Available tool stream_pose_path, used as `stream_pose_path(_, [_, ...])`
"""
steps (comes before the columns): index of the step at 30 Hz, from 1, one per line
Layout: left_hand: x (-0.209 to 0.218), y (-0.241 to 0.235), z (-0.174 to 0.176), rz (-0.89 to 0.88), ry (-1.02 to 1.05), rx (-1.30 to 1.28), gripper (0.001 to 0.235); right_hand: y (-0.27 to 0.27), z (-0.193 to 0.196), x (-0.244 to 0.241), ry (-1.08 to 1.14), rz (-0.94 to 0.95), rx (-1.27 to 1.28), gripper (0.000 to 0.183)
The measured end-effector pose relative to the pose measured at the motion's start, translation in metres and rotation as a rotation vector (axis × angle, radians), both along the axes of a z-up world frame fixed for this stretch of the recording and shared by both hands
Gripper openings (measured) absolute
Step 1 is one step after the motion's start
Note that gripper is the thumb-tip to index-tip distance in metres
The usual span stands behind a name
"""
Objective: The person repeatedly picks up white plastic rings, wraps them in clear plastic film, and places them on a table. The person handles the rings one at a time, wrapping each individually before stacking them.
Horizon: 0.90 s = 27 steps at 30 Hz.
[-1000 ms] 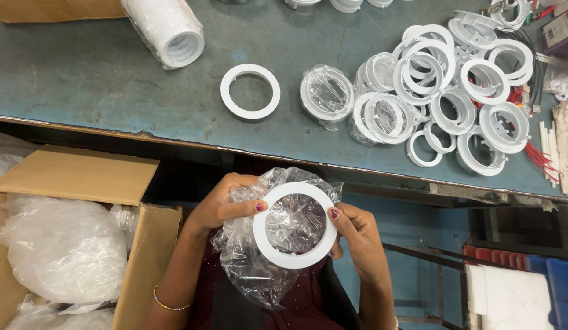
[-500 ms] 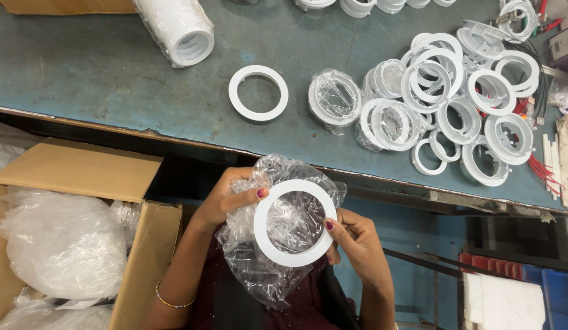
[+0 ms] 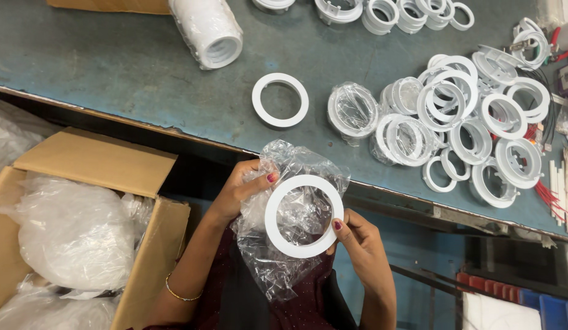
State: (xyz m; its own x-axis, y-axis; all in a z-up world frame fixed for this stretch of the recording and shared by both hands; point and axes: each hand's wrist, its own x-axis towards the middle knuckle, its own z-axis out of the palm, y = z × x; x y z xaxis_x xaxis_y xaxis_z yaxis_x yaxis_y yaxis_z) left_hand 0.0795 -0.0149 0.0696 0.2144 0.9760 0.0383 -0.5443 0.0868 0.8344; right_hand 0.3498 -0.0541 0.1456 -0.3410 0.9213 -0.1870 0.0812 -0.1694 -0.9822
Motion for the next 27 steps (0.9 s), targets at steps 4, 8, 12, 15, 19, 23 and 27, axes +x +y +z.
stream_pose_path(4, [-0.005,0.001,-0.004,0.024,-0.007,-0.012,0.020,0.001,-0.001,-0.004,0.000,-0.002,0.055,0.025])
stream_pose_path(8, [-0.009,0.003,-0.013,0.050,-0.003,-0.021,0.019,0.005,-0.011,-0.005,0.167,-0.028,-0.081,0.024])
stream_pose_path(12, [-0.020,0.002,-0.026,0.128,0.029,-0.090,0.018,0.029,-0.008,0.006,0.448,-0.076,-0.200,0.018])
stream_pose_path(15, [-0.035,0.003,-0.035,0.158,-0.049,0.075,0.016,0.072,0.012,0.023,0.585,-0.008,0.043,0.011])
stream_pose_path(19, [-0.058,-0.005,-0.047,0.188,-0.140,-0.180,0.017,0.175,0.041,0.020,0.092,-0.086,0.345,0.033])
stream_pose_path(23, [-0.082,-0.023,-0.058,0.307,-0.146,-0.252,0.021,0.305,0.051,-0.015,-0.378,0.028,0.732,0.050])
stream_pose_path(27, [-0.103,-0.036,-0.074,0.382,-0.141,-0.247,0.026,0.411,0.045,-0.046,-0.809,0.027,1.049,0.049])
